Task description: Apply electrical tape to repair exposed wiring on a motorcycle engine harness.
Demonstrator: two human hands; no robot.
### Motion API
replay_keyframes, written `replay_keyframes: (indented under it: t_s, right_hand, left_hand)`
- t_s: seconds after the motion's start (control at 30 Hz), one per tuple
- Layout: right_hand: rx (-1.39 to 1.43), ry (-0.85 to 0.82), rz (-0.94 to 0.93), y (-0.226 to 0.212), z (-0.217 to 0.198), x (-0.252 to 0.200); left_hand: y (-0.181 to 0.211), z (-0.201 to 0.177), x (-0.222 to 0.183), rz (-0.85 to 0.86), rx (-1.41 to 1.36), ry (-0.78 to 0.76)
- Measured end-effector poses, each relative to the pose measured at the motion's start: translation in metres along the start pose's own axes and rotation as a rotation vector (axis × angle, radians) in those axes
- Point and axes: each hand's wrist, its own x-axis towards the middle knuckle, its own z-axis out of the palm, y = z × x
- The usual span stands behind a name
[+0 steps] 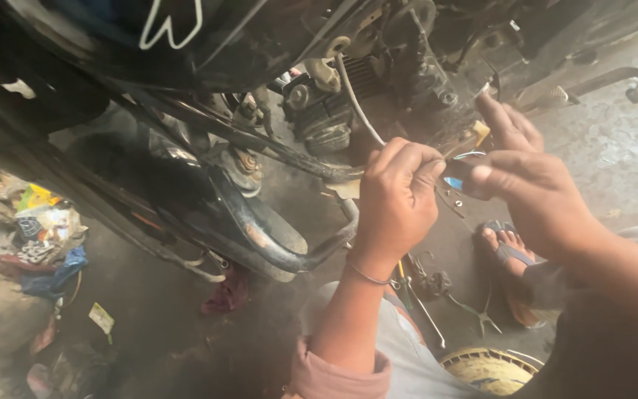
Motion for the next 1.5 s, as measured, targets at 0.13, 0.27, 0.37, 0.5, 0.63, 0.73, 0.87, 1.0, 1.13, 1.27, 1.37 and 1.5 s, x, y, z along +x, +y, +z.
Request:
replay_keyframes:
  t_s: [0.13,0.27,0.37,0.5,0.63,0.73,0.87,1.0,1.13,1.27,1.37,1.5]
  right_hand:
    - [0.097,-0.010,0.029,-0.005,0.001,0.006]
    - [0.287,-0.052,0.102,-0.016,-0.003,0.019]
    - [0.412,-0.067,0.153,-0.026,-0.005,0.025]
    - [-0.281,0.030,-0.174,-0.044,0.002,0.031]
    - [-0.307,0.045,-0.090,-0.028,-0.003,0.035]
    - [-0.544,0.015,-0.148,-0.030,-0.004,0.040]
    - [-0.623,-0.010,-0.307,-0.028,-0.011,0.044]
    - [-0.603,0.158,-0.436,-0.055,-0.009,0.040]
    - [-0.769,0.359,-0.592,-0.047,-0.014,0.012]
    - [-0.701,0.026,-0.104,-0.038,0.003,0.005]
    - [-0.709,0.078,-0.091,-0.045,0.011,0.010]
    - [-0.702,0.101,-0.097,-0.036,0.013,0.016]
  left_hand:
    - [-0.002,0.001,0.000,0.051,-0.007,0.020]
    - [-0.003,0.005,-0.005,0.082,0.088,0.044]
    - [-0.003,0.007,-0.006,0.071,0.098,0.022]
    - [0.002,0.006,-0.005,0.009,-0.060,-0.012]
    - [0.007,0.002,-0.003,0.016,-0.099,-0.039]
    - [0.007,0.004,-0.004,0.008,-0.003,-0.044]
    - [0.015,0.001,0.000,0.064,0.096,0.036]
    - [0.009,0.005,-0.003,0.061,0.162,0.057]
    - [0.003,0.002,-0.002,-0.018,0.086,0.109]
    - [0.003,0.001,0.003,-0.170,-0.106,0.092]
    - [0.002,0.002,0.000,-0.237,-0.205,0.069]
    - [0.001,0.001,-0.001,-0.159,-0.195,0.072]
